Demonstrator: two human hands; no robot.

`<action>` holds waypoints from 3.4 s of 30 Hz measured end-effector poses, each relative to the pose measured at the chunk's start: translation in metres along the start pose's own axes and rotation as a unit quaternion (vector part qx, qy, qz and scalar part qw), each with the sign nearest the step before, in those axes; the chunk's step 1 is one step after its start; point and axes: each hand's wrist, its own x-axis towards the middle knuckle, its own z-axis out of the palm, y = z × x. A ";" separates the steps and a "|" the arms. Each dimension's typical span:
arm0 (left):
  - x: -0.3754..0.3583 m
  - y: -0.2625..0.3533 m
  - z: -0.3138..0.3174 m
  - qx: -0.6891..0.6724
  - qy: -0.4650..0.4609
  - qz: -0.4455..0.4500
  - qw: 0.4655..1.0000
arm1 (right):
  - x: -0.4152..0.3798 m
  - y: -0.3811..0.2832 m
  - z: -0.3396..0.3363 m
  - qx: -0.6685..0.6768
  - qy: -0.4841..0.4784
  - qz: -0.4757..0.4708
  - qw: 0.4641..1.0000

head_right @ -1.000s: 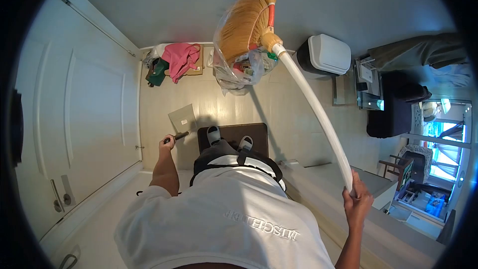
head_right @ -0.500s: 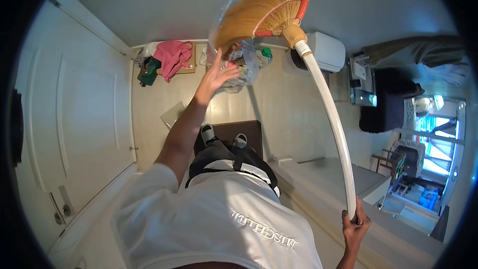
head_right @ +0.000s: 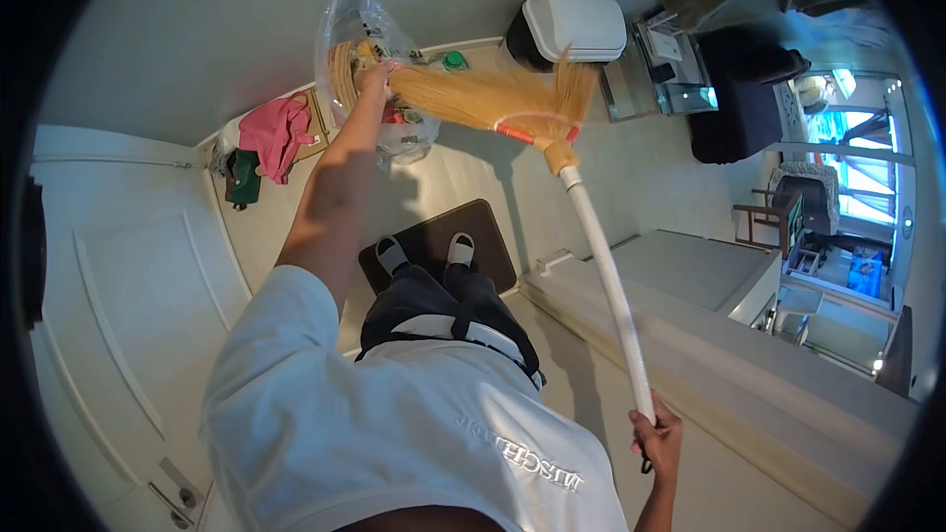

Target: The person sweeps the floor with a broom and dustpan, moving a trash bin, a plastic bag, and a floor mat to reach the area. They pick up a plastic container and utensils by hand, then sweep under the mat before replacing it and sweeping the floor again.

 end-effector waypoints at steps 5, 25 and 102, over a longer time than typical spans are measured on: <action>-0.001 0.020 -0.018 0.385 -0.079 0.188 0.900 | 0.066 0.007 0.051 0.126 -0.115 0.097 0.980; -0.255 0.040 -0.380 0.760 0.182 -0.003 0.624 | 0.397 -0.028 0.316 0.038 -0.231 0.063 0.970; -0.391 -0.192 -0.493 -0.925 0.235 0.058 0.294 | 0.016 -0.096 0.639 -0.516 -0.612 -0.302 0.518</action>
